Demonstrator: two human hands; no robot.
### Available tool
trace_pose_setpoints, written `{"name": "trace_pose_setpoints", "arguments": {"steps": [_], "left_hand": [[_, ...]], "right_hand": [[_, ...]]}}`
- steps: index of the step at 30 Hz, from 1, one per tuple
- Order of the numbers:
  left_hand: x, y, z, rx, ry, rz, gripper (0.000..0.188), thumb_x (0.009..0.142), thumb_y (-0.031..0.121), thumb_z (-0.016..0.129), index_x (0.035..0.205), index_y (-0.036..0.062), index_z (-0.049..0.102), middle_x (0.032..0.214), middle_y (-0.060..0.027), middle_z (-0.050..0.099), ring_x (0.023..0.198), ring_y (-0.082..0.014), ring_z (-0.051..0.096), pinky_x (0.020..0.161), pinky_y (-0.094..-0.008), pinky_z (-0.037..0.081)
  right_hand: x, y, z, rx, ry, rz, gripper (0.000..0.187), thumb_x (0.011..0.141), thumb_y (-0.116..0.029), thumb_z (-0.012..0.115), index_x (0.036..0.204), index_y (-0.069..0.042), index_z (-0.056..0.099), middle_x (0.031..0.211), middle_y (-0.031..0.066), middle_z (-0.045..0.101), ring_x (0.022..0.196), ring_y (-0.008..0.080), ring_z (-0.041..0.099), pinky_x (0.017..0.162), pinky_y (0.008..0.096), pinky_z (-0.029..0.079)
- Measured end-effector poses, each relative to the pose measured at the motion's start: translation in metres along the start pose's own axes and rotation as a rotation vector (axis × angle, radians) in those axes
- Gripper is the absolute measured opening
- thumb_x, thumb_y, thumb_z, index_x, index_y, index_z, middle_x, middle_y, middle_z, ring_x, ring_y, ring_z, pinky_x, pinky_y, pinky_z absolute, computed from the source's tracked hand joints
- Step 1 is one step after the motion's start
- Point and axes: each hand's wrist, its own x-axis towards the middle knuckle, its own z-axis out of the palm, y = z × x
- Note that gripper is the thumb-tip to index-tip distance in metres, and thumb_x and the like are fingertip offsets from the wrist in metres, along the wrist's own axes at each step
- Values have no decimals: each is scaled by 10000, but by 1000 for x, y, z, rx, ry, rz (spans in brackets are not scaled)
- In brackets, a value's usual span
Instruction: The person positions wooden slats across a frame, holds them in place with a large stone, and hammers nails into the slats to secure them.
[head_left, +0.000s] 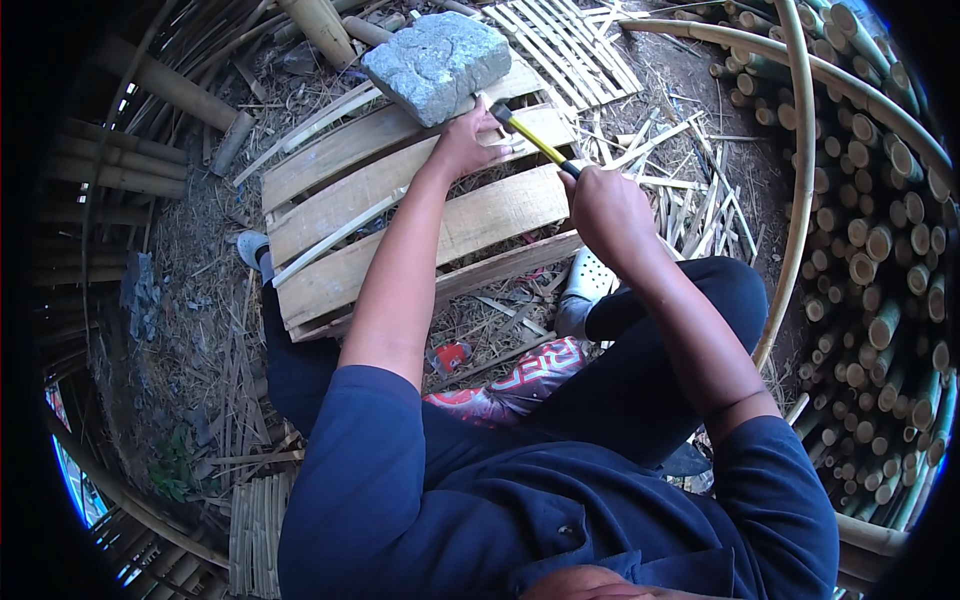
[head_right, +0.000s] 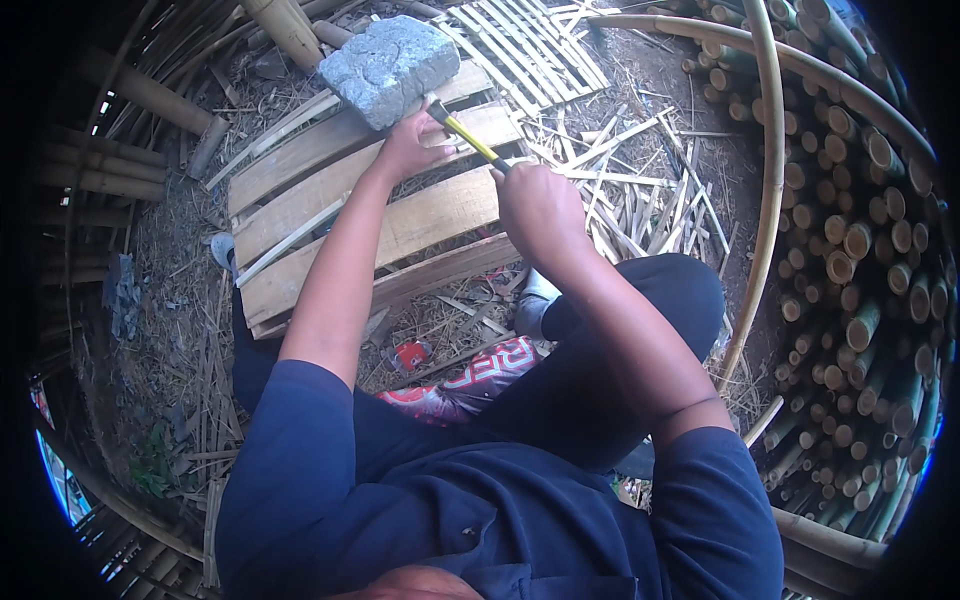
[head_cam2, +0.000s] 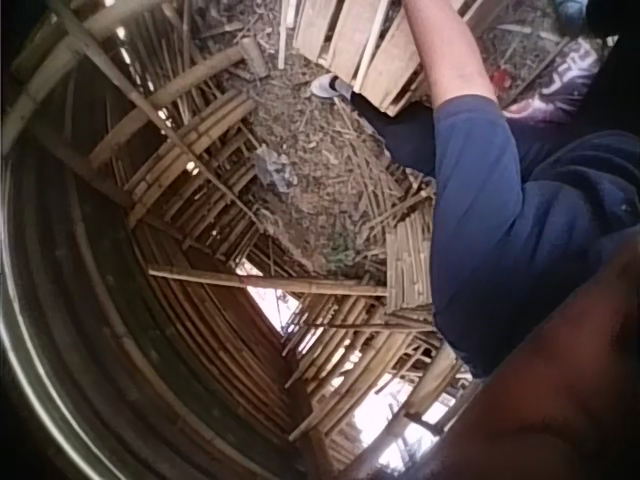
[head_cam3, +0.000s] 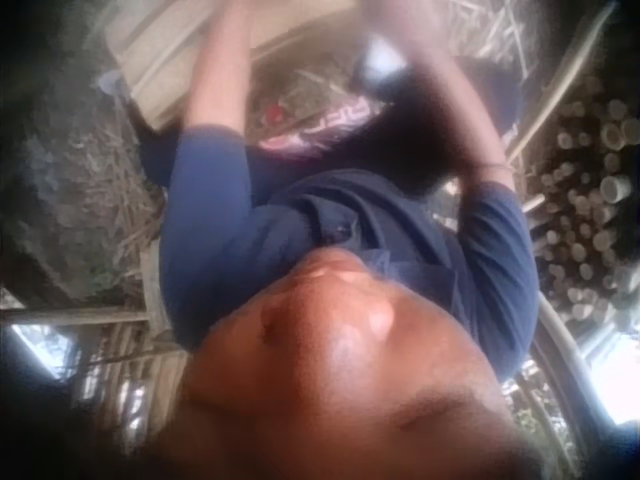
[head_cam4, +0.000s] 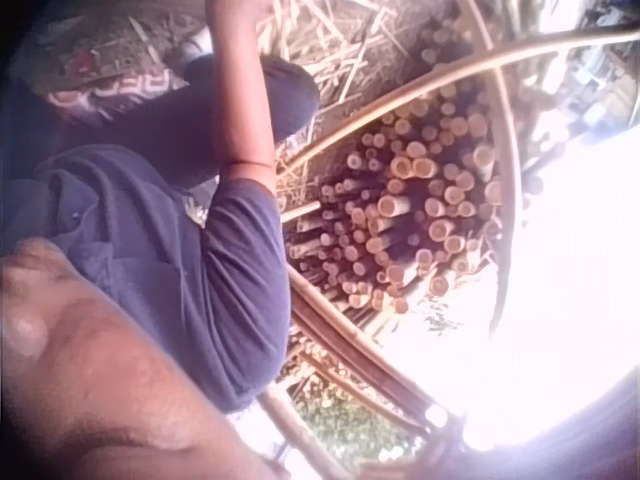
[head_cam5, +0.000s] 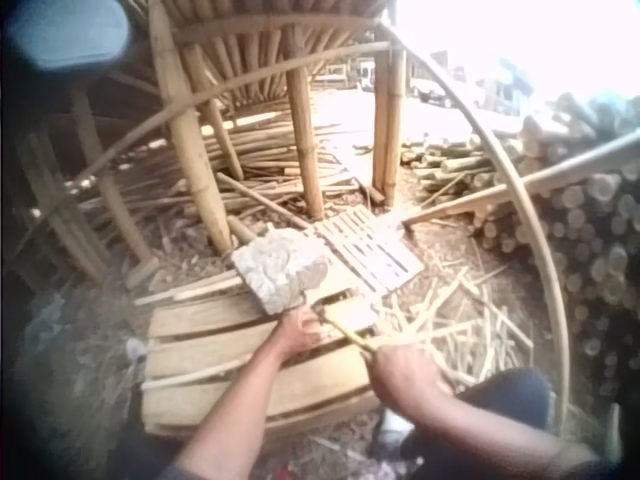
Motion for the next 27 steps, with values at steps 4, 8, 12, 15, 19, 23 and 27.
{"name": "trace_pose_setpoints", "arguments": {"steps": [4,8,12,15,19,23,27], "left_hand": [[2,-6,0,29,-1,-4,1104,779,168,871,1537,-181,148,1401,-115,638,1394,-238,524,1169,-300,381],[-1,-9,2,7,17,21,1130,786,176,862,1545,-174,102,1418,-109,625,1437,-221,475,1181,-295,360],[3,0,0,18,-59,-88,1142,790,187,862,1548,-172,86,1428,-106,618,1440,-231,471,1183,-300,359],[-1,-5,2,32,7,44,1137,796,183,858,1548,-172,82,1426,-102,622,1443,-236,466,1187,-301,353],[-2,-1,-2,12,22,23,1108,811,185,849,1553,-161,102,1410,-99,635,1439,-213,471,1184,-288,349],[0,13,-4,38,-103,-143,1102,811,181,848,1556,-155,110,1417,-99,631,1439,-213,471,1181,-283,350],[-1,-7,-4,25,14,12,1102,795,161,859,1548,-167,125,1421,-123,622,1443,-222,466,1186,-290,351]], "right_hand": [[-6,-9,-12,29,86,-53,461,1048,-350,545,800,16,673,704,227,687,650,415,695,605,499,552],[-3,-17,-19,79,164,-14,440,1050,-350,545,832,18,645,687,234,676,646,426,689,599,510,546],[1,0,-1,4,15,-42,437,1050,-351,544,837,17,647,680,232,674,643,430,686,597,515,544],[-6,-12,-19,73,169,-37,437,1049,-353,545,840,17,647,674,231,672,639,429,685,594,515,545],[0,-11,-11,25,140,-19,456,1056,-365,533,834,17,645,676,217,680,651,412,701,595,498,556],[-3,-4,-3,-27,24,-36,444,1054,-360,538,839,14,639,677,218,679,640,397,701,583,493,555],[-7,-27,-27,62,175,-17,429,1048,-353,556,825,7,623,673,220,676,643,415,695,587,495,553]]}}
